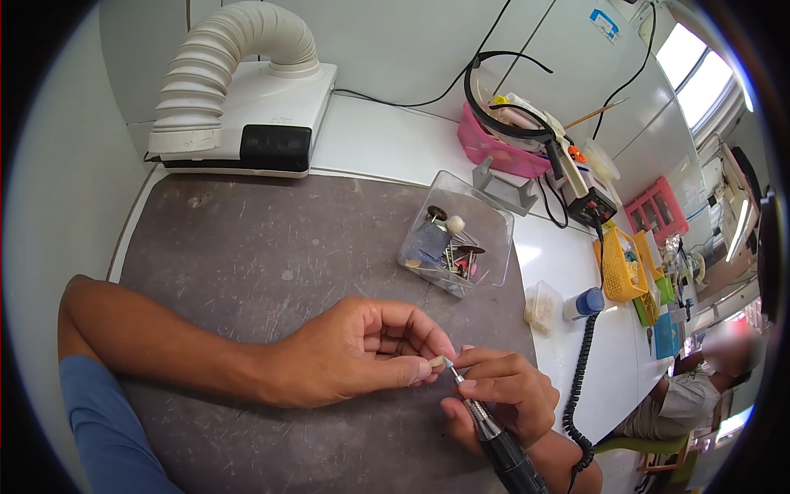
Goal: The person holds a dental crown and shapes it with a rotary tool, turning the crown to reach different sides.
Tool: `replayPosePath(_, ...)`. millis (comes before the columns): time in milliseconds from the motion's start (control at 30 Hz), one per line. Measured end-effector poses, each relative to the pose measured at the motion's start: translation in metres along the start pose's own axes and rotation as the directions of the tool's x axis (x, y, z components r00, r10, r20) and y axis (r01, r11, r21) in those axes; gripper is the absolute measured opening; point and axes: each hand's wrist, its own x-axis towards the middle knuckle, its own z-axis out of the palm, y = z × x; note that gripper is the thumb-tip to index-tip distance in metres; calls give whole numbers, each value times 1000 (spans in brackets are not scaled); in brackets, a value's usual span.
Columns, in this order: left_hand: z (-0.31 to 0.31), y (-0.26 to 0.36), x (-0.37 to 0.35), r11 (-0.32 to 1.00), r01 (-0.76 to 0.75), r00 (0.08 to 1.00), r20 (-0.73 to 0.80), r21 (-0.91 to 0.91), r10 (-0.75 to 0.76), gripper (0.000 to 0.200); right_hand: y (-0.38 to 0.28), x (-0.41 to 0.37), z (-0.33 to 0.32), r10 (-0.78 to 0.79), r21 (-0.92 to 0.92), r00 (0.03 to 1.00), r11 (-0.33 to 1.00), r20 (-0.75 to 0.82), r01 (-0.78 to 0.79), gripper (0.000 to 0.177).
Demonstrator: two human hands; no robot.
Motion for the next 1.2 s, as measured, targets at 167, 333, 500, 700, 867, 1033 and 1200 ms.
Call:
replayPosePath(167,-2,-1,1,1000,-17,1000,20,12,16,22,-7,2,-3,-10,6,1000,1000,13,10,31)
replayPosePath(333,-3,-3,2,1000,-19,999,26,-13,19,22,-13,3,-4,-43,12,994,999,99,42,32)
replayPosePath(500,-1,-1,1,1000,-1,1000,7,-8,1,23,-11,2,-5,-18,10,996,1000,92,17,32)
replayPosePath(700,-2,4,-1,998,34,999,-5,54,-34,26,-11,3,-4,-35,-23,996,999,87,37,30)
replayPosePath(867,2,6,1,994,75,993,-99,79,-67,24,-9,3,-4,-27,-32,997,999,79,29,30)
replayPosePath(1033,-3,7,5,943,-135,958,-202,304,202,15,4,-1,4,20,37,1000,999,-21,-19,28)
replayPosePath(1200,-13,20,-6,752,-102,982,-55,651,180,15,7,-3,4,111,114,989,989,-100,-99,24)
